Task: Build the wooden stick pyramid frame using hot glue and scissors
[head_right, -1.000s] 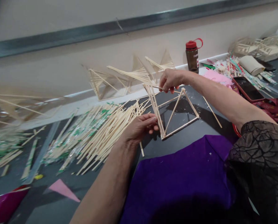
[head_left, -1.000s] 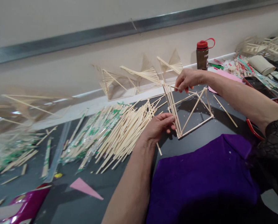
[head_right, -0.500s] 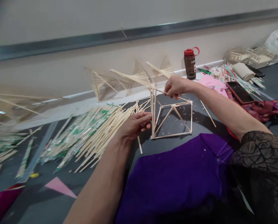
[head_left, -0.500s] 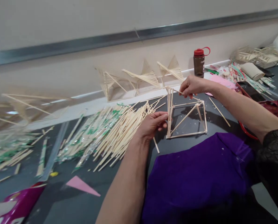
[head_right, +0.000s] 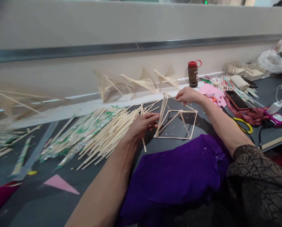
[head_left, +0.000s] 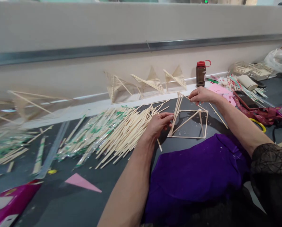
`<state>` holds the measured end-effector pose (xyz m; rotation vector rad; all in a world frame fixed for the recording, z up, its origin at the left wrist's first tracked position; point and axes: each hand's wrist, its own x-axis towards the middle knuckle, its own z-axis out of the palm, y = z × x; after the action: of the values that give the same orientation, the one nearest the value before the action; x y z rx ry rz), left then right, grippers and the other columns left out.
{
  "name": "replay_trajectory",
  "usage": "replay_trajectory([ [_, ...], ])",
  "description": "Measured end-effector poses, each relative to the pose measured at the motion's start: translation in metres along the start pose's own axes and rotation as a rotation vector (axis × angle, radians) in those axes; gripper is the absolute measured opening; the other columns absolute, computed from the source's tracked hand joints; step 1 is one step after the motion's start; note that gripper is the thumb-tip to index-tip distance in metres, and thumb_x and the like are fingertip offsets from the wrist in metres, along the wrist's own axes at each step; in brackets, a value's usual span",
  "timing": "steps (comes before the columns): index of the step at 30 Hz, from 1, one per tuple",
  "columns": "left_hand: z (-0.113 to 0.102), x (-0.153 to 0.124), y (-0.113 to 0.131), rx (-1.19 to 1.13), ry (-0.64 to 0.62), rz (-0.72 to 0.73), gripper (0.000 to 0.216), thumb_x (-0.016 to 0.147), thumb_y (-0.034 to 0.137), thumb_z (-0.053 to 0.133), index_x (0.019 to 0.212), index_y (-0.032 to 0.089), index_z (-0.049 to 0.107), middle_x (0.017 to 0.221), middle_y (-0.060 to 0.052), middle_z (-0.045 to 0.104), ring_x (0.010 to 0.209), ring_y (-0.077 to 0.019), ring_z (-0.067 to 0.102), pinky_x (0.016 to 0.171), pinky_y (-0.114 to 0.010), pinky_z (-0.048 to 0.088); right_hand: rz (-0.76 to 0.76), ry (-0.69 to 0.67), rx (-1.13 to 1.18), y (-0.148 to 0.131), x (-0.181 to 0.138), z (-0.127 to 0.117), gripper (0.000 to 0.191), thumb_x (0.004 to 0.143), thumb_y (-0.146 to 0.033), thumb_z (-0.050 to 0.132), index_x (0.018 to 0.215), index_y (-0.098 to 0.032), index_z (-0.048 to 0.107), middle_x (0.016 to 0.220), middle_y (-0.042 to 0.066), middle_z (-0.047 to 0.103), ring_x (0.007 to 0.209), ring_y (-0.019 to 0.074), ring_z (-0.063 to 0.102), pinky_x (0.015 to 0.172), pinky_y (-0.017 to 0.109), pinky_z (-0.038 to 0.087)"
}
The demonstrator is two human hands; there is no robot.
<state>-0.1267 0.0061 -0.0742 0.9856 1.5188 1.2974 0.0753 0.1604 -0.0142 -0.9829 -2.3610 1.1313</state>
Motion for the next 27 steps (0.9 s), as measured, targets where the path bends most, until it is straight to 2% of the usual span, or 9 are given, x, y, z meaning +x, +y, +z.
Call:
replay_trajectory([
  [4, -0.001, -0.001, 0.003, 0.019, 0.027, 0.046, 0.038, 0.052, 0.042, 0.084, 0.080, 0.016, 0.076, 0.080, -0.008, 0.073, 0.054, -0.0113, 0.055, 0.044, -0.022, 0.028, -0.055, 0.161, 0.127, -0.006, 0.001, 0.000, 0.019, 0.078, -0.015, 0.066, 0.091, -0.015, 0.079, 0.072, 0.003, 0.070, 0.059, 0.0093, 0.059, 0.046, 0.020, 0.035],
  [7, -0.003, -0.004, 0.005, 0.082, 0.067, 0.086, 0.041, 0.057, 0.044, 0.082, 0.088, 0.018, 0.079, 0.088, -0.009, 0.075, 0.066, -0.0139, 0.056, 0.050, -0.022, 0.032, -0.147, 0.215, 0.211, -0.007, 0.007, 0.007, 0.020, 0.079, -0.022, 0.068, 0.093, -0.014, 0.079, 0.080, 0.004, 0.073, 0.066, 0.0100, 0.059, 0.052, 0.021, 0.038],
  [10, -0.003, -0.006, 0.006, 0.151, 0.082, 0.109, 0.043, 0.061, 0.045, 0.079, 0.096, 0.021, 0.079, 0.092, -0.008, 0.075, 0.075, -0.0169, 0.057, 0.055, -0.024, 0.035, -0.185, 0.222, 0.255, -0.003, 0.013, 0.016, 0.020, 0.080, -0.027, 0.068, 0.092, -0.014, 0.079, 0.079, 0.004, 0.072, 0.069, 0.0107, 0.059, 0.057, 0.022, 0.039],
  [13, -0.003, -0.006, 0.006, 0.171, 0.086, 0.117, 0.042, 0.063, 0.045, 0.078, 0.099, 0.022, 0.079, 0.096, -0.008, 0.076, 0.079, -0.0192, 0.059, 0.058, -0.026, 0.036, -0.185, 0.211, 0.257, 0.003, 0.014, 0.020, 0.018, 0.082, -0.030, 0.067, 0.081, -0.016, 0.077, 0.075, 0.003, 0.070, 0.068, 0.0108, 0.057, 0.057, 0.023, 0.039],
  [15, -0.004, -0.005, 0.006, 0.158, 0.094, 0.117, 0.041, 0.064, 0.044, 0.077, 0.098, 0.022, 0.080, 0.097, -0.009, 0.076, 0.081, -0.0205, 0.060, 0.058, -0.027, 0.036, -0.168, 0.198, 0.261, 0.006, 0.013, 0.019, 0.022, 0.085, -0.033, 0.065, 0.076, -0.016, 0.075, 0.078, 0.004, 0.071, 0.069, 0.0107, 0.058, 0.057, 0.022, 0.038],
  [18, -0.008, -0.005, 0.007, 0.121, 0.120, 0.120, 0.037, 0.064, 0.041, 0.076, 0.096, 0.022, 0.080, 0.098, -0.010, 0.076, 0.082, -0.0218, 0.062, 0.058, -0.028, 0.036, -0.149, 0.206, 0.295, 0.009, 0.010, 0.014, 0.027, 0.087, -0.039, 0.064, 0.080, -0.016, 0.076, 0.084, 0.005, 0.074, 0.072, 0.0109, 0.060, 0.056, 0.021, 0.040],
  [23, -0.016, -0.002, 0.008, 0.128, 0.060, 0.079, 0.032, 0.064, 0.037, 0.076, 0.091, 0.021, 0.081, 0.098, -0.012, 0.076, 0.085, -0.0230, 0.063, 0.059, -0.030, 0.036, -0.152, 0.207, 0.354, 0.012, 0.009, 0.008, 0.033, 0.082, -0.049, 0.069, 0.086, -0.016, 0.076, 0.085, 0.005, 0.075, 0.071, 0.0111, 0.063, 0.055, 0.021, 0.042],
  [27, -0.018, 0.001, 0.005, 0.182, -0.014, 0.076, 0.034, 0.062, 0.035, 0.079, 0.094, 0.023, 0.082, 0.099, -0.011, 0.076, 0.087, -0.0235, 0.064, 0.062, -0.032, 0.038, -0.114, 0.182, 0.381, 0.011, 0.007, 0.009, 0.032, 0.084, -0.047, 0.070, 0.084, -0.016, 0.075, 0.081, 0.005, 0.074, 0.068, 0.0105, 0.062, 0.056, 0.021, 0.044],
])
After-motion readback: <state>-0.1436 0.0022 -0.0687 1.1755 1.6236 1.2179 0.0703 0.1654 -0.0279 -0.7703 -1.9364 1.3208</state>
